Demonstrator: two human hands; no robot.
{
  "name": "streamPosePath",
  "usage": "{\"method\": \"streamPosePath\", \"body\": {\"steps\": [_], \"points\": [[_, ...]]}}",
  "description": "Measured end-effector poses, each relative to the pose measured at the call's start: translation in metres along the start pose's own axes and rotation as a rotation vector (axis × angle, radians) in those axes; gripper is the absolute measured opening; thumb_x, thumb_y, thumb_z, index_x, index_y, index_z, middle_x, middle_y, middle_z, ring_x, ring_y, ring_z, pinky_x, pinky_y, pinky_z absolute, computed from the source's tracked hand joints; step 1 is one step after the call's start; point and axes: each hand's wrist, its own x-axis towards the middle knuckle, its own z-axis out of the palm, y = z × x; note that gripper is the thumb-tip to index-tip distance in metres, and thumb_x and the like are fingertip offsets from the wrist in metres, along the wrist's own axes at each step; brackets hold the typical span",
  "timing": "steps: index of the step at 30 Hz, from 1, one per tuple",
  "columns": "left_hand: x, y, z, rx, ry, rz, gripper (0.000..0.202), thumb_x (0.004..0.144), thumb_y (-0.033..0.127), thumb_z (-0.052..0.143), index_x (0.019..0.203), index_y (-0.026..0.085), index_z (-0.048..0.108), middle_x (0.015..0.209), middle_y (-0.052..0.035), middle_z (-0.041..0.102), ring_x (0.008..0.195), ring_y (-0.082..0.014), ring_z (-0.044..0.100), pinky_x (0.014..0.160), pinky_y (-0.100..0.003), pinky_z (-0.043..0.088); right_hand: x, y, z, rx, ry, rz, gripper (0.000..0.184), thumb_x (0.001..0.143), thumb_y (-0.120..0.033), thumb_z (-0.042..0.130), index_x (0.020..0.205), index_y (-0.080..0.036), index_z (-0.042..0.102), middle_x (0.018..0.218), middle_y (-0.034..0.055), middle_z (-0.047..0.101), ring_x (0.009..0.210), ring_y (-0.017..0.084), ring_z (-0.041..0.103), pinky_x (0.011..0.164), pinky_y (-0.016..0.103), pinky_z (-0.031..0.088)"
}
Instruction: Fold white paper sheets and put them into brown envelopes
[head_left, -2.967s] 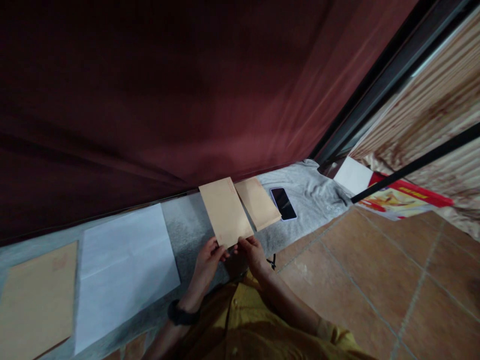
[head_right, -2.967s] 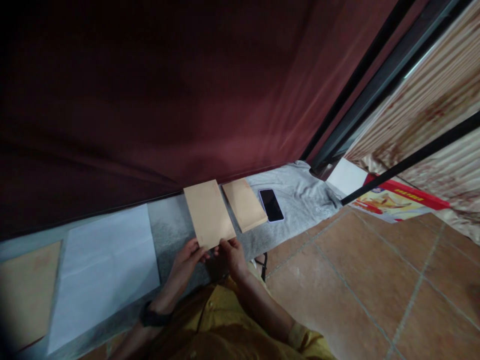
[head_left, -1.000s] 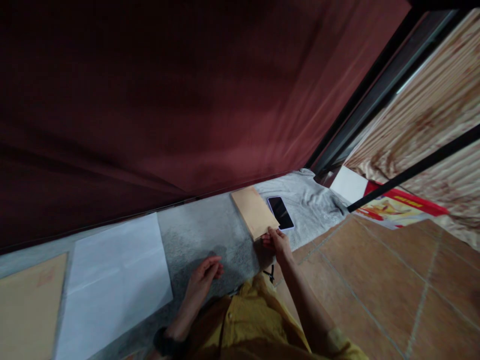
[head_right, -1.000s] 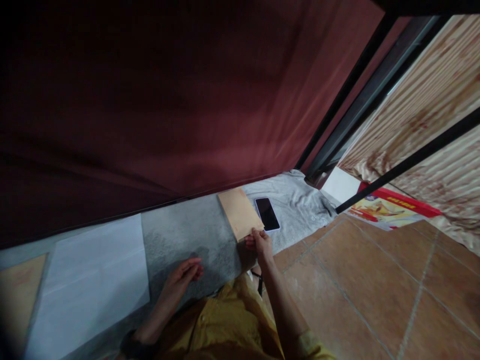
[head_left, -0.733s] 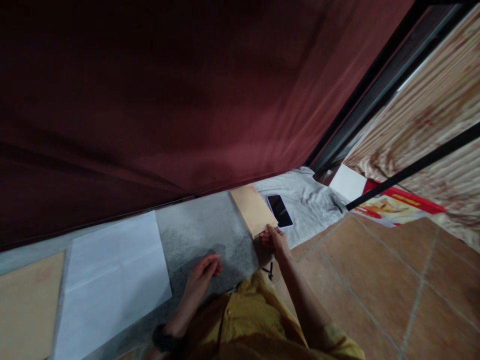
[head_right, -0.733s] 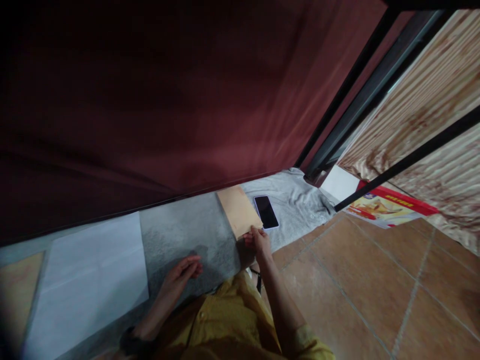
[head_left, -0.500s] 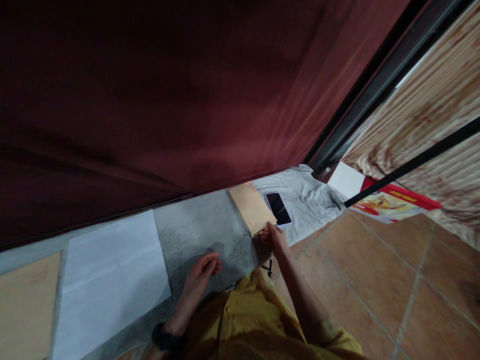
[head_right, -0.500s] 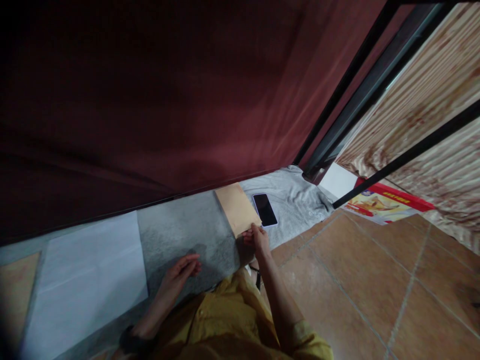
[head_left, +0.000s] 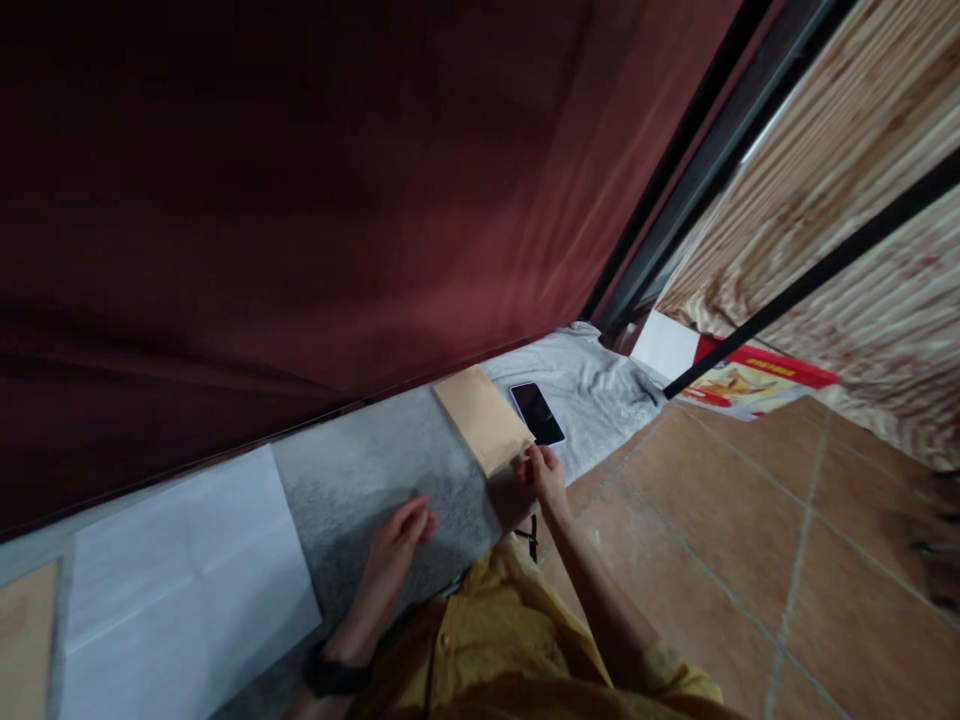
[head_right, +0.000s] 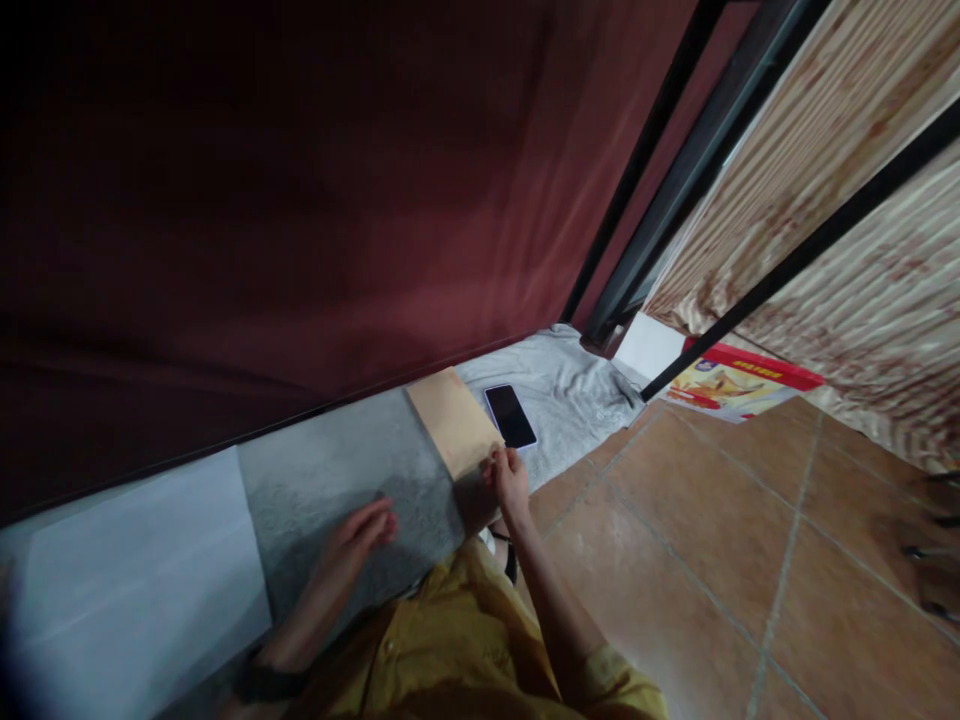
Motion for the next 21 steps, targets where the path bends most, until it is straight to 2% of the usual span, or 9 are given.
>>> {"method": "streamPosePath", "body": {"steps": [3, 5, 7, 10, 14, 21], "points": [[0.025, 0.011, 0.027, -0.007, -0.004, 0.044, 0.056, 0.078, 0.053, 0.072, 0.119, 0.015, 0.070, 0.117, -0.0145, 0.075, 0.106, -0.0269, 0.072, 0.092, -0.040, 0.058, 0.003, -0.001, -0.009, -0.213, 0.117, -0.176, 0.040, 0.093, -0.052, 0.057, 0.117, -0.021, 0.068, 0.082, 0.0033, 0.075, 0.078, 0.022, 0.071, 0.073, 0.029, 0.056], [0.044, 0.018, 0.047, 0.027, -0.035, 0.051, 0.053, 0.081, 0.048, 0.069, 0.122, 0.014, 0.068, 0.122, -0.0156, 0.073, 0.106, -0.0250, 0.071, 0.091, -0.037, 0.057, 0.006, -0.002, -0.012, -0.327, 0.119, -0.216, 0.048, 0.095, -0.047, 0.054, 0.134, -0.020, 0.063, 0.092, 0.0054, 0.077, 0.089, 0.024, 0.072, 0.083, 0.033, 0.055], [0.060, 0.024, 0.065, 0.097, -0.067, 0.038, 0.051, 0.085, 0.042, 0.065, 0.126, 0.013, 0.066, 0.118, -0.0154, 0.073, 0.099, -0.0221, 0.072, 0.086, -0.034, 0.057, 0.008, -0.001, -0.013, -0.396, 0.086, -0.220, 0.054, 0.097, -0.044, 0.050, 0.144, -0.018, 0.057, 0.091, 0.0061, 0.077, 0.089, 0.025, 0.072, 0.085, 0.035, 0.054], [0.076, 0.030, 0.083, 0.195, -0.092, 0.029, 0.048, 0.086, 0.037, 0.062, 0.128, 0.013, 0.065, 0.104, -0.0118, 0.074, 0.087, -0.0190, 0.071, 0.076, -0.029, 0.055, 0.009, 0.002, -0.011, -0.452, 0.047, -0.236, 0.057, 0.099, -0.042, 0.048, 0.149, -0.017, 0.054, 0.090, 0.0066, 0.077, 0.088, 0.026, 0.073, 0.084, 0.035, 0.055], [0.084, 0.034, 0.091, 0.283, -0.094, 0.080, 0.041, 0.085, 0.036, 0.064, 0.122, 0.019, 0.069, 0.092, -0.0068, 0.073, 0.085, -0.0203, 0.070, 0.073, -0.028, 0.052, 0.009, 0.007, -0.009, -0.479, 0.034, -0.251, 0.052, 0.099, -0.040, 0.051, 0.147, -0.022, 0.058, 0.093, 0.0063, 0.078, 0.093, 0.026, 0.074, 0.083, 0.032, 0.055], [0.086, 0.040, 0.095, 0.371, -0.078, 0.165, 0.040, 0.084, 0.034, 0.068, 0.121, 0.020, 0.069, 0.103, -0.0119, 0.076, 0.101, -0.0279, 0.069, 0.083, -0.035, 0.052, 0.007, 0.011, -0.007, -0.540, -0.001, -0.281, 0.050, 0.099, -0.036, 0.054, 0.147, -0.021, 0.058, 0.086, 0.0067, 0.078, 0.081, 0.024, 0.075, 0.075, 0.028, 0.052]]}}
